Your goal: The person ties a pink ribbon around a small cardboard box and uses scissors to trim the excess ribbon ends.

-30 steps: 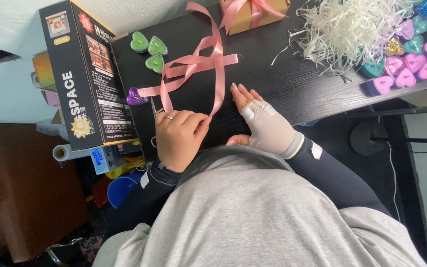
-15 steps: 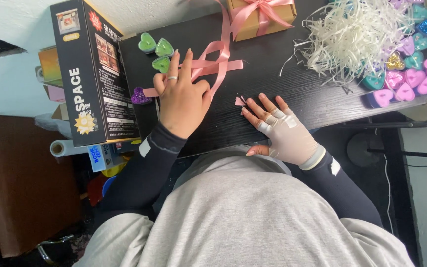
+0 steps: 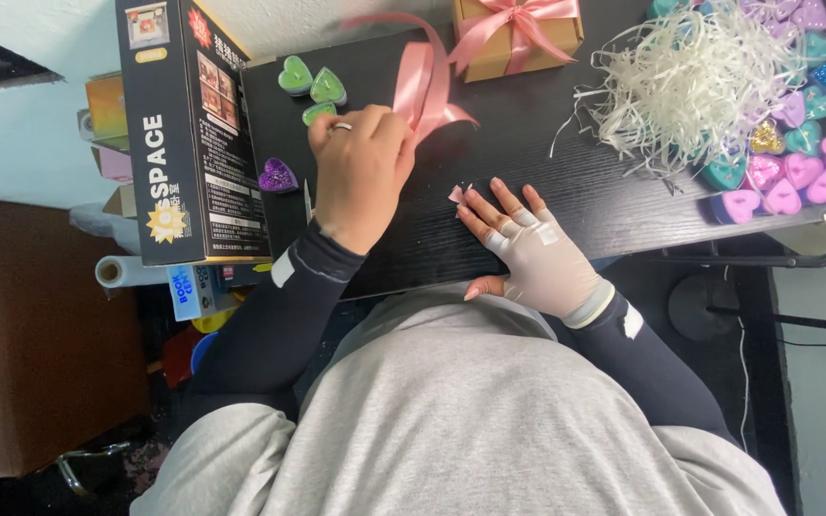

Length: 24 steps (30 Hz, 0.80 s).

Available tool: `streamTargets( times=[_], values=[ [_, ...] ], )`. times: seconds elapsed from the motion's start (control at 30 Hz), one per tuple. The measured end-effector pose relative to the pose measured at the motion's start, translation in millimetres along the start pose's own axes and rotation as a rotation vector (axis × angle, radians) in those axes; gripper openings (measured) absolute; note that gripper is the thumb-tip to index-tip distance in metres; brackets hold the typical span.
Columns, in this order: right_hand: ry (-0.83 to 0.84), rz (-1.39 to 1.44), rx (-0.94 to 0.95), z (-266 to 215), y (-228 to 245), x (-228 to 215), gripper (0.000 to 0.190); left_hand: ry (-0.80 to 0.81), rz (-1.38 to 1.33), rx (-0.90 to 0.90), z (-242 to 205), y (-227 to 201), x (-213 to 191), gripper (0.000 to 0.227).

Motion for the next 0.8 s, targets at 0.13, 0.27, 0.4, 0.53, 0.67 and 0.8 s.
streamTargets(
  times=[0.13, 0.27, 0.4, 0.53, 0.67, 0.8],
  values=[
    [0.035, -0.008, -0.005, 10.6, 4.3, 7.2, 0.105, -0.082, -0.139, 0.006, 25.3, -8.0, -52.7, 0.014],
    [0.061, -0.008, -0.019, 37.7, 8.5, 15.8, 0.107, -0.230, -0.142, 0.050, 31.0, -9.3, -93.2, 0.023],
    [0.060, -0.036, 0.002, 71.6, 2.9, 33.5, 0.109, -0.268, -0.198, -0.078, 14.5, -6.6, -122.5, 0.020],
    [0.229, -0.113, 0.032, 111.4, -7.1, 62.9, 0.112, -0.303, -0.219, -0.159, -9.1, -3.3, -139.3, 0.015],
    [0.130, -0.194, -0.066, 134.2, -29.8, 114.3, 0.103, -0.360, -0.287, -0.229, -36.0, 3.0, -151.2, 0.015],
    [0.103, -0.307, -0.170, 148.0, -11.1, 109.1, 0.096, -0.365, -0.248, -0.218, -48.6, -0.3, -157.2, 0.015]
  ],
)
Point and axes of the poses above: each hand's wrist, its own z-axis towards the middle knuckle, its own x-axis out of the palm, y = z × x, the point moved 10 cm from there along z, towards the middle knuckle, and after that the axes turned 11 degrees about -y, right-handed, at the moved point
